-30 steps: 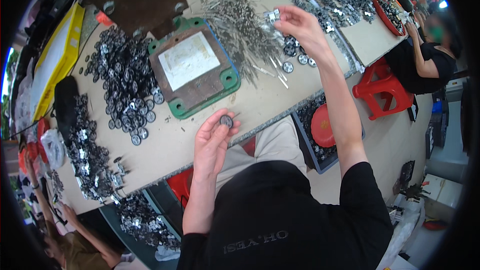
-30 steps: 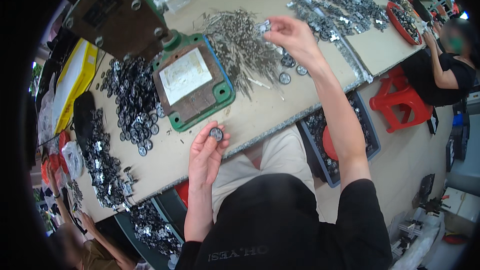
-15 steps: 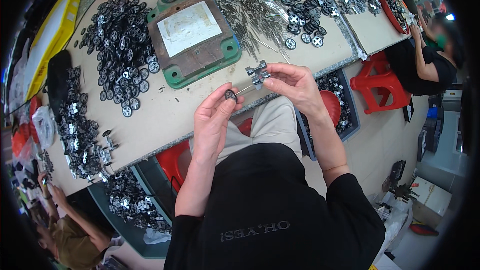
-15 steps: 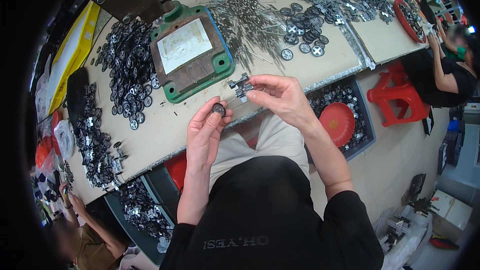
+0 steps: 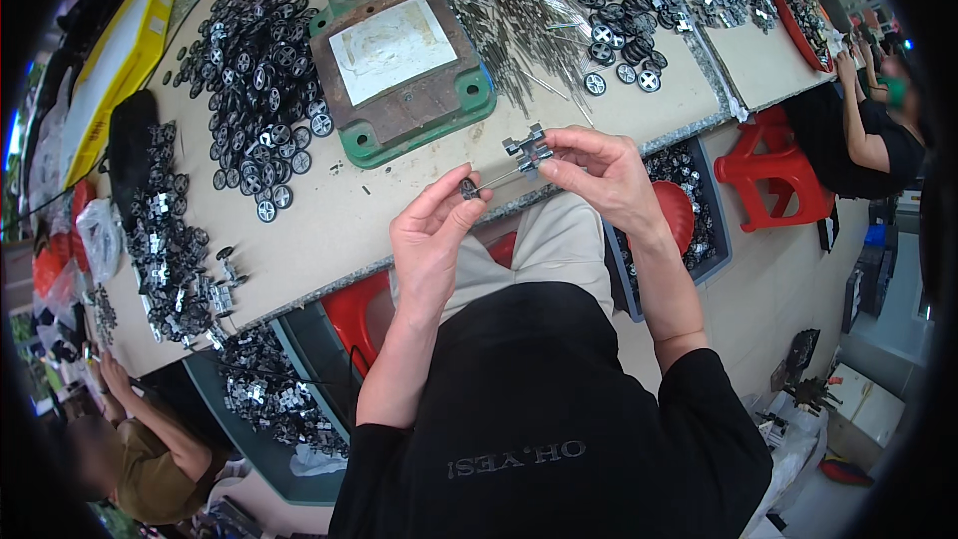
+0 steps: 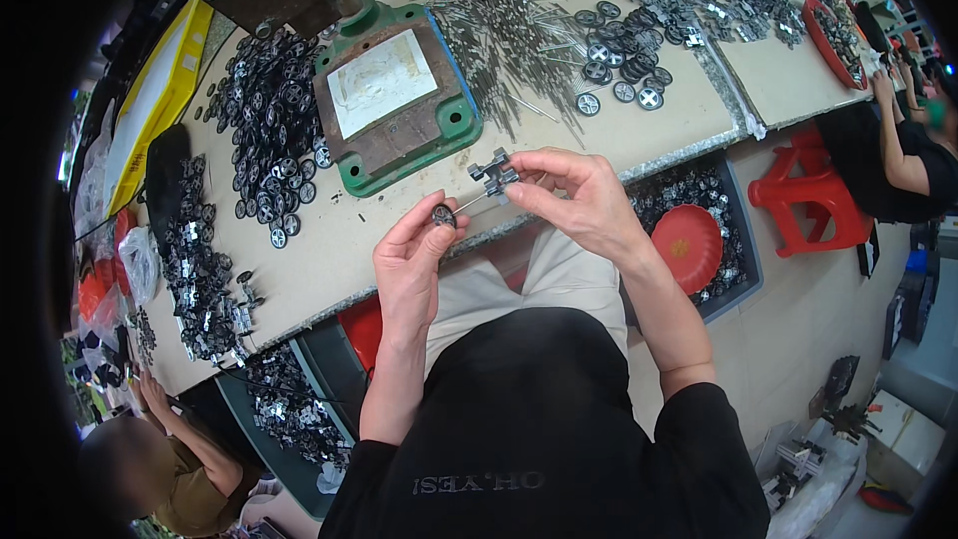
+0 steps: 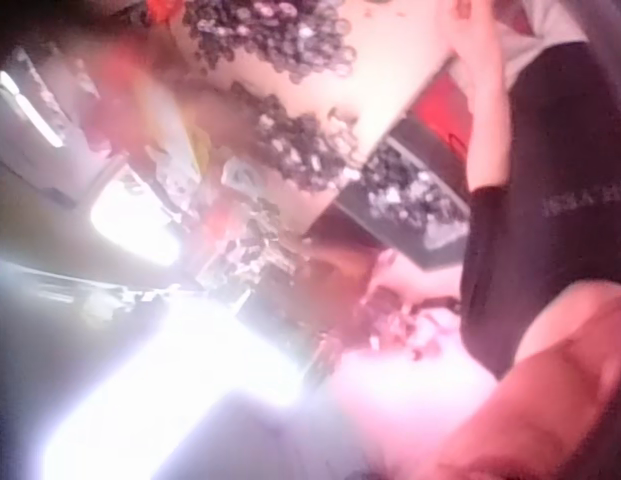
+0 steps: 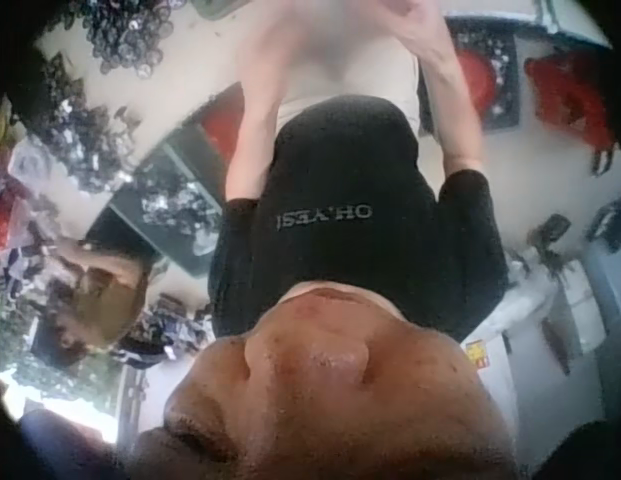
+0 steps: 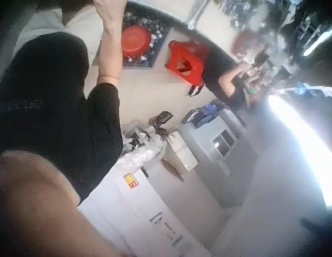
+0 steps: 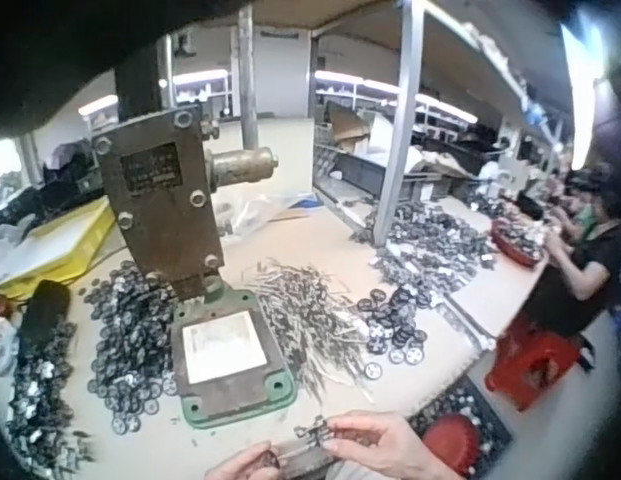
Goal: Assembling small mechanical components and using a manual press at a factory workbench.
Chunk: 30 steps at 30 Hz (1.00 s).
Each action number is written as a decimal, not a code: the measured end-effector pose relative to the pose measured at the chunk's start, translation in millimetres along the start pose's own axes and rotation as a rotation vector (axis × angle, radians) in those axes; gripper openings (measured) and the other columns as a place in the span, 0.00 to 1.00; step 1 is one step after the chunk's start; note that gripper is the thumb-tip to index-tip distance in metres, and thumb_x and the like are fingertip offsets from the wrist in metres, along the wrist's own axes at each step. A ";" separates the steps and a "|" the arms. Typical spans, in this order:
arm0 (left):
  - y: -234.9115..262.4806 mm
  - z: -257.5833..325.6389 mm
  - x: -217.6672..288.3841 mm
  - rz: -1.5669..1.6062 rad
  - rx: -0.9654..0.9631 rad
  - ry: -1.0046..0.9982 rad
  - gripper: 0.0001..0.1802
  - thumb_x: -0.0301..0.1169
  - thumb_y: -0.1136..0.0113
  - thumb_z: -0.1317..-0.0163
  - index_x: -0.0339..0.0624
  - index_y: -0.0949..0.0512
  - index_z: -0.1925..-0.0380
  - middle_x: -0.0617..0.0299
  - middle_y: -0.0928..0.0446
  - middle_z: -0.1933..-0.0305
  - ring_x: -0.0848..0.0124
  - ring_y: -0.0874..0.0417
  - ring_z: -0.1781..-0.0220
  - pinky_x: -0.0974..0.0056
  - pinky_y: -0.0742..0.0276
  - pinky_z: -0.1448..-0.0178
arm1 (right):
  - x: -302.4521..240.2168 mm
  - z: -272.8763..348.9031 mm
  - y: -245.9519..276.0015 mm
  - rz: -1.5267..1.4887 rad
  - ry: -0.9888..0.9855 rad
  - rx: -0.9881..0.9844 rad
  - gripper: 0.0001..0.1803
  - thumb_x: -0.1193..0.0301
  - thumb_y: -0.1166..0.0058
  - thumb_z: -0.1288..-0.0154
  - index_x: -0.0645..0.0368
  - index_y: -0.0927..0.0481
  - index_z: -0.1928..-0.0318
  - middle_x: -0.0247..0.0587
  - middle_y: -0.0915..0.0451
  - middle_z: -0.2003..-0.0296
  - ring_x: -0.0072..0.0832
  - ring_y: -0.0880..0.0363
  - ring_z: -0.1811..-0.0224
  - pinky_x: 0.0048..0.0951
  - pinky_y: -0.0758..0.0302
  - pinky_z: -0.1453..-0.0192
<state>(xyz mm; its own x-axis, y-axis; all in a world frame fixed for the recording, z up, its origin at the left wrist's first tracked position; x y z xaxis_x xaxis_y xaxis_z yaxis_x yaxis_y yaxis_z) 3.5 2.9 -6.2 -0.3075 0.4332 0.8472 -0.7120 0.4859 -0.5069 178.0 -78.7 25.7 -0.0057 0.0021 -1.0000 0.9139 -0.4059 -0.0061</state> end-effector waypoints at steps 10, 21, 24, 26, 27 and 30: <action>-1.6 4.6 3.6 -0.089 0.014 -0.031 0.19 0.18 0.42 0.44 0.31 0.27 0.50 0.56 0.23 0.57 0.68 0.19 0.57 0.68 0.24 0.52 | -9.5 0.6 -2.6 0.269 0.264 -0.004 0.13 0.77 0.42 0.43 0.70 0.22 0.57 0.33 0.23 0.70 0.16 0.29 0.71 0.18 0.31 0.68; 1.9 2.2 -7.5 0.239 -0.046 0.197 0.19 0.20 0.41 0.43 0.30 0.28 0.50 0.53 0.22 0.57 0.67 0.19 0.59 0.68 0.24 0.51 | -9.5 9.6 -12.4 0.314 0.307 0.023 0.13 0.79 0.43 0.44 0.70 0.22 0.57 0.42 0.21 0.67 0.21 0.25 0.67 0.20 0.29 0.65; -5.0 4.8 -0.9 0.010 0.016 0.031 0.20 0.20 0.41 0.43 0.30 0.28 0.50 0.54 0.22 0.57 0.68 0.19 0.59 0.68 0.25 0.50 | 4.2 8.5 -16.9 -0.123 0.116 0.108 0.13 0.79 0.42 0.44 0.69 0.22 0.57 0.42 0.21 0.69 0.20 0.24 0.68 0.20 0.29 0.66; -4.0 5.4 -1.1 -0.016 0.026 0.014 0.20 0.19 0.42 0.44 0.30 0.28 0.50 0.53 0.22 0.57 0.69 0.19 0.58 0.68 0.25 0.49 | 6.4 11.4 -16.0 0.022 0.212 0.124 0.13 0.78 0.42 0.44 0.69 0.22 0.57 0.41 0.21 0.70 0.20 0.24 0.69 0.20 0.29 0.66; -3.0 6.1 -1.8 -0.042 0.037 -0.001 0.20 0.19 0.42 0.44 0.30 0.28 0.50 0.53 0.21 0.57 0.69 0.19 0.58 0.69 0.26 0.49 | 4.8 13.6 -15.8 0.168 0.306 0.139 0.13 0.78 0.42 0.44 0.69 0.22 0.57 0.40 0.21 0.70 0.20 0.25 0.69 0.20 0.29 0.67; -12.4 15.1 12.4 -0.593 0.030 -0.294 0.19 0.18 0.41 0.44 0.30 0.27 0.51 0.54 0.21 0.58 0.70 0.20 0.57 0.69 0.25 0.50 | 19.7 14.5 -9.6 -0.173 -0.180 0.060 0.13 0.79 0.42 0.45 0.68 0.22 0.58 0.40 0.21 0.71 0.21 0.24 0.71 0.20 0.29 0.68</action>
<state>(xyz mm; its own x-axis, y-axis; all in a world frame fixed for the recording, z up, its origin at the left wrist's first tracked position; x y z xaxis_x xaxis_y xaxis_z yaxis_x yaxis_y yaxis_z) -1.0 -9.3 13.0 -0.0144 -0.1281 0.9917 -0.8297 0.5550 0.0597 163.3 -88.1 6.0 -0.2370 -0.0837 -0.9679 0.8671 -0.4675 -0.1719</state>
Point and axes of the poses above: each hand's wrist, its own z-axis away from the middle knuckle, its own y-axis out of the back of the hand, x = y × z, the point moved 4 cm from there along -z, towards the middle knuckle
